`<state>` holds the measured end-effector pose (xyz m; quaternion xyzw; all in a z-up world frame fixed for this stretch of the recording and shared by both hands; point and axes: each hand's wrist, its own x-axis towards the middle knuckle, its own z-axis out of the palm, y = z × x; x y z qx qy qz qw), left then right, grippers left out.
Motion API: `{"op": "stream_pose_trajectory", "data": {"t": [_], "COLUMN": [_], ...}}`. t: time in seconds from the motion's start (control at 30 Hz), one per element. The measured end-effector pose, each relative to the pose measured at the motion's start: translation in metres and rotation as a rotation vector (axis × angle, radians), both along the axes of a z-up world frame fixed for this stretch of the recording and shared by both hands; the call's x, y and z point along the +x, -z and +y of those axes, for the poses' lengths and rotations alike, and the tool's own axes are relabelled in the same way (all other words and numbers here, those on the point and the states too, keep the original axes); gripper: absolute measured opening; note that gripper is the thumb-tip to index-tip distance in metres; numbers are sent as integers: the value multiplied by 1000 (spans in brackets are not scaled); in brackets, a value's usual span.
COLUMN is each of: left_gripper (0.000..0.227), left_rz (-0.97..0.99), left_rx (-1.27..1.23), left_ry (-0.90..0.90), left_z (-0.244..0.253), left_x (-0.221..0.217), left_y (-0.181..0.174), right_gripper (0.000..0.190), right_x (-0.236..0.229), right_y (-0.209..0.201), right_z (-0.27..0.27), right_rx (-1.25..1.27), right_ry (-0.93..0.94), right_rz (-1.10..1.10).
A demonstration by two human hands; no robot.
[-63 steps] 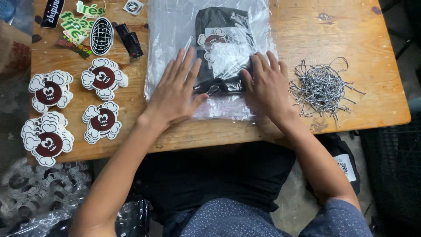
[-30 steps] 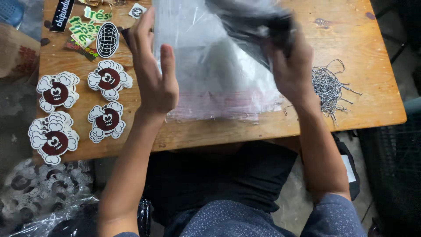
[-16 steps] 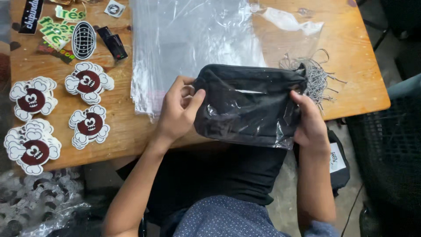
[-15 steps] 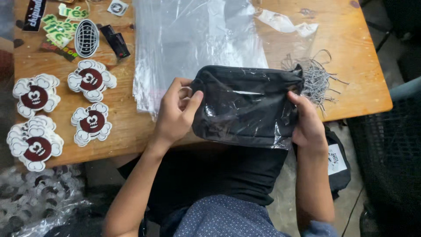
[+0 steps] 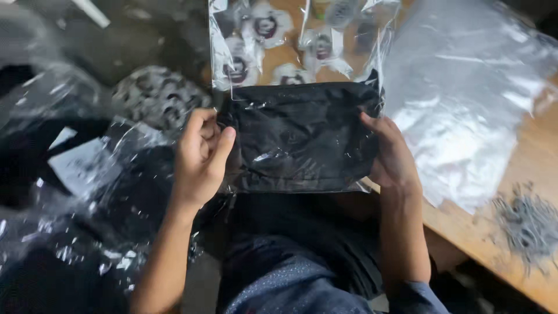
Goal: The person places a black pouch and stickers into a plastic bag and then attaches a white tag to a black pouch using a plastic fastener.
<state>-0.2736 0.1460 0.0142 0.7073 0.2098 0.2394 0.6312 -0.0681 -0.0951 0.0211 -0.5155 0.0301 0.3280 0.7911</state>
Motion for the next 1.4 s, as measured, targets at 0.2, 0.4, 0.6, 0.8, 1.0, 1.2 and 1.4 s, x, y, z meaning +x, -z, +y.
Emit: {"op": "stream_pose_trajectory", "data": {"t": [0.2, 0.4, 0.6, 0.8, 1.0, 1.2, 1.4], "left_gripper": [25, 17, 14, 43, 54, 74, 72], "left_rz": [21, 274, 769, 977, 770, 887, 769], "left_rx": [22, 174, 384, 303, 852, 645, 616], "left_ry": [-444, -926, -1151, -1020, -947, -649, -678], "left_z": [22, 0, 11, 19, 13, 23, 26], "left_x": [-123, -217, -260, -226, -186, -178, -177], "left_y": [21, 18, 78, 79, 84, 141, 164], "right_gripper": [30, 37, 34, 62, 65, 78, 79], "right_x": [-46, -132, -184, -159, -185, -188, -186], "right_y": [6, 48, 38, 147, 105, 136, 139], "right_z": [127, 230, 250, 291, 261, 262, 266], "right_rx": [-116, -136, -457, -686, -384, -460, -536], "right_ry": [-422, -805, -979, -1006, -607, -980, -1092], "right_rz": [-90, 53, -267, -919, -1800, -2025, -1971]}}
